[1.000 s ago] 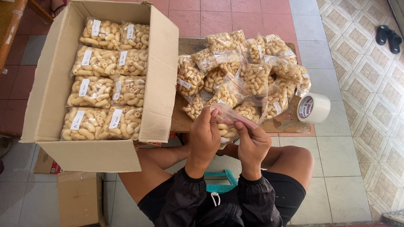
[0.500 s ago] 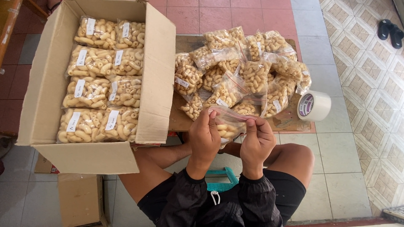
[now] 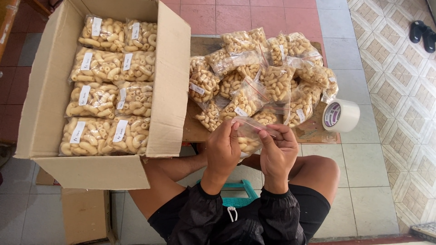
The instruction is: Sealing small plastic bags of snacks and packing them into a cardboard box
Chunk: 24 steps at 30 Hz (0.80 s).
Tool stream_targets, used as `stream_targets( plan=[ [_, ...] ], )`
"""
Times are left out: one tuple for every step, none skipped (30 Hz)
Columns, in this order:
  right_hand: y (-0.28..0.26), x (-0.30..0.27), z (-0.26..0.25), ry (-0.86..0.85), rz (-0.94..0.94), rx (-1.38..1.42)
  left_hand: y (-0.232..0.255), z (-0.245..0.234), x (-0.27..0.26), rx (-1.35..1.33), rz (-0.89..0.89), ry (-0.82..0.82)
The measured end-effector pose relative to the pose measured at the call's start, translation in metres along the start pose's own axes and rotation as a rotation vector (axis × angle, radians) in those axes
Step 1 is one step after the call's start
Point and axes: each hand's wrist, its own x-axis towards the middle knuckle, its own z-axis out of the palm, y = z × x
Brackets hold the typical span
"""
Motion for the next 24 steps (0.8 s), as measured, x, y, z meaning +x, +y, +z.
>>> stream_targets(
  plan=[
    [-0.003, 0.001, -0.001, 0.001, 0.002, -0.003, 0.002, -0.001, 0.001, -0.001, -0.004, -0.001],
    [-0.005, 0.004, 0.0, -0.071, 0.021, -0.004, 0.003, -0.003, 0.003, -0.003, -0.026, 0.001],
    [-0.007, 0.007, 0.0, -0.142, 0.039, -0.005, 0.004, -0.004, 0.005, -0.005, -0.048, 0.003],
    [-0.005, 0.007, -0.004, -0.143, 0.04, -0.006, 0.007, -0.007, 0.008, -0.006, -0.049, 0.004],
    [-0.004, 0.008, -0.007, -0.199, 0.072, -0.034, 0.01, -0.01, 0.011, -0.059, -0.099, -0.007],
    [-0.003, 0.009, -0.011, -0.256, 0.105, -0.062, 0.012, -0.013, 0.014, -0.11, -0.149, -0.019],
    [-0.003, 0.007, -0.009, -0.257, 0.106, -0.063, 0.014, -0.013, 0.015, -0.11, -0.15, -0.017],
    [-0.003, 0.005, -0.008, -0.227, 0.121, -0.129, 0.017, -0.013, 0.016, -0.131, -0.203, -0.033],
    [-0.003, 0.003, -0.007, -0.196, 0.137, -0.195, 0.019, -0.014, 0.017, -0.151, -0.256, -0.049],
    [-0.007, 0.001, 0.002, -0.195, 0.136, -0.195, 0.018, -0.015, 0.016, -0.152, -0.255, -0.05],
    [-0.011, -0.001, 0.01, -0.131, 0.11, -0.198, 0.018, -0.016, 0.016, -0.222, -0.31, -0.092],
    [-0.016, -0.004, 0.019, -0.068, 0.087, -0.2, 0.018, -0.018, 0.015, -0.289, -0.366, -0.133],
    [-0.014, -0.002, 0.016, -0.068, 0.088, -0.199, 0.007, -0.015, 0.005, -0.288, -0.367, -0.134],
    [-0.013, 0.0, 0.013, -0.04, 0.062, -0.214, -0.004, -0.011, -0.005, -0.455, -0.408, -0.196],
    [-0.011, 0.002, 0.01, -0.011, 0.036, -0.228, -0.015, -0.007, -0.014, -0.623, -0.448, -0.259],
    [-0.011, 0.002, 0.009, -0.011, 0.035, -0.228, -0.018, -0.008, -0.014, -0.624, -0.447, -0.259],
    [-0.011, 0.002, 0.008, -0.005, 0.02, -0.252, -0.021, -0.009, -0.014, -0.67, -0.434, -0.296],
    [-0.011, 0.001, 0.007, 0.001, 0.004, -0.275, -0.025, -0.01, -0.014, -0.715, -0.421, -0.332],
    [-0.012, 0.001, 0.008, 0.001, 0.003, -0.275, -0.017, -0.012, -0.012, -0.715, -0.419, -0.332],
    [-0.013, 0.001, 0.009, -0.013, -0.014, -0.316, -0.009, -0.014, -0.01, -0.591, -0.483, -0.33],
    [-0.014, 0.0, 0.01, -0.026, -0.031, -0.357, -0.001, -0.016, -0.008, -0.467, -0.545, -0.325],
    [-0.018, 0.002, 0.014, -0.03, -0.031, -0.354, 0.002, -0.017, -0.005, -0.465, -0.544, -0.321],
    [-0.023, 0.004, 0.017, -0.106, -0.161, -0.409, 0.004, -0.017, -0.003, -0.418, -0.56, -0.305],
    [-0.027, 0.006, 0.021, -0.181, -0.292, -0.462, 0.006, -0.018, 0.0, -0.37, -0.577, -0.289]
  ],
)
